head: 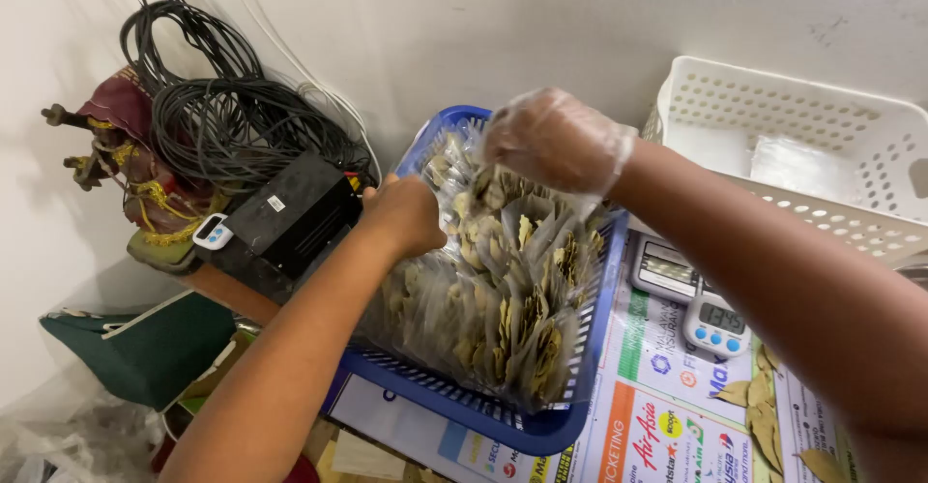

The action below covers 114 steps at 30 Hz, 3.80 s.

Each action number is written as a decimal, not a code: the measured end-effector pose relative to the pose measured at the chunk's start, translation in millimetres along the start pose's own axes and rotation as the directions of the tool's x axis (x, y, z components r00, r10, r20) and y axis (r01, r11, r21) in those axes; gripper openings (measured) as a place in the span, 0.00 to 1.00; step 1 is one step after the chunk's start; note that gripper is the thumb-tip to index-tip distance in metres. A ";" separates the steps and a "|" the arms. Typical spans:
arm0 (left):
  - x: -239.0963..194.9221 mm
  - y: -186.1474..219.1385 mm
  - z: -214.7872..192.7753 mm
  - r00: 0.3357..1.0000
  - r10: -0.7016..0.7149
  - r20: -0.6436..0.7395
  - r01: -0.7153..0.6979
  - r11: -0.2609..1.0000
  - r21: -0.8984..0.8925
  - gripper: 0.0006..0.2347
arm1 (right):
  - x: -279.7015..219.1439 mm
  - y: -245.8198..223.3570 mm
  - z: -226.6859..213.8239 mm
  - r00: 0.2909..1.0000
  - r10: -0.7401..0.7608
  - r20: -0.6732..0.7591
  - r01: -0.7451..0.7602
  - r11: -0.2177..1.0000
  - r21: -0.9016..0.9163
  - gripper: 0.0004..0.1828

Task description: Packaging dried bay leaves into plastic bags at a workstation

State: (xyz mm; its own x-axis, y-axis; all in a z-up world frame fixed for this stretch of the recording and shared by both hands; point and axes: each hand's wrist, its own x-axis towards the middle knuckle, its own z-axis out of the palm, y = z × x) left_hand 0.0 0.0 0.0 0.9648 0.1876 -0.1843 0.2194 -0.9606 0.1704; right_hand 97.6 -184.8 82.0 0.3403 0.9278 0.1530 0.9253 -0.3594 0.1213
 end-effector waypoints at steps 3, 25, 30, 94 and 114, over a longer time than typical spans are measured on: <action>-22.5 14.4 -28.7 0.986 -0.071 0.150 0.077 0.997 -0.032 0.13 | 17.4 -1.6 9.4 0.979 0.005 0.201 -0.069 0.948 0.310 0.11; -28.5 15.6 -48.6 0.997 0.036 0.062 -0.036 0.999 -0.004 0.23 | 1.9 4.6 102.1 0.872 -0.412 0.263 0.480 0.823 -0.303 0.14; 5.7 18.9 -34.0 0.989 0.121 0.089 -0.128 0.989 0.079 0.15 | -17.9 12.1 42.9 0.897 0.006 0.443 -0.036 0.998 0.059 0.11; -164.8 329.9 -7.3 0.258 0.733 -0.629 -0.942 0.337 0.006 0.15 | -434.3 -9.6 -19.4 0.612 0.655 -0.444 -0.435 0.747 0.502 0.07; -130.0 299.5 90.8 0.489 0.290 -0.822 -0.871 0.114 -0.478 0.03 | -417.0 -43.4 -44.3 0.622 0.414 -0.665 -0.344 0.907 0.243 0.13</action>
State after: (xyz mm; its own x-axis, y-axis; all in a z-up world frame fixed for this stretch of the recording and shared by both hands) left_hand -72.9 -330.8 -12.9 0.6552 -0.0187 0.7552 -0.7458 -0.1747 0.6428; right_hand -91.9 -560.6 56.4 0.4837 0.3612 0.7972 0.7626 -0.6210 -0.1813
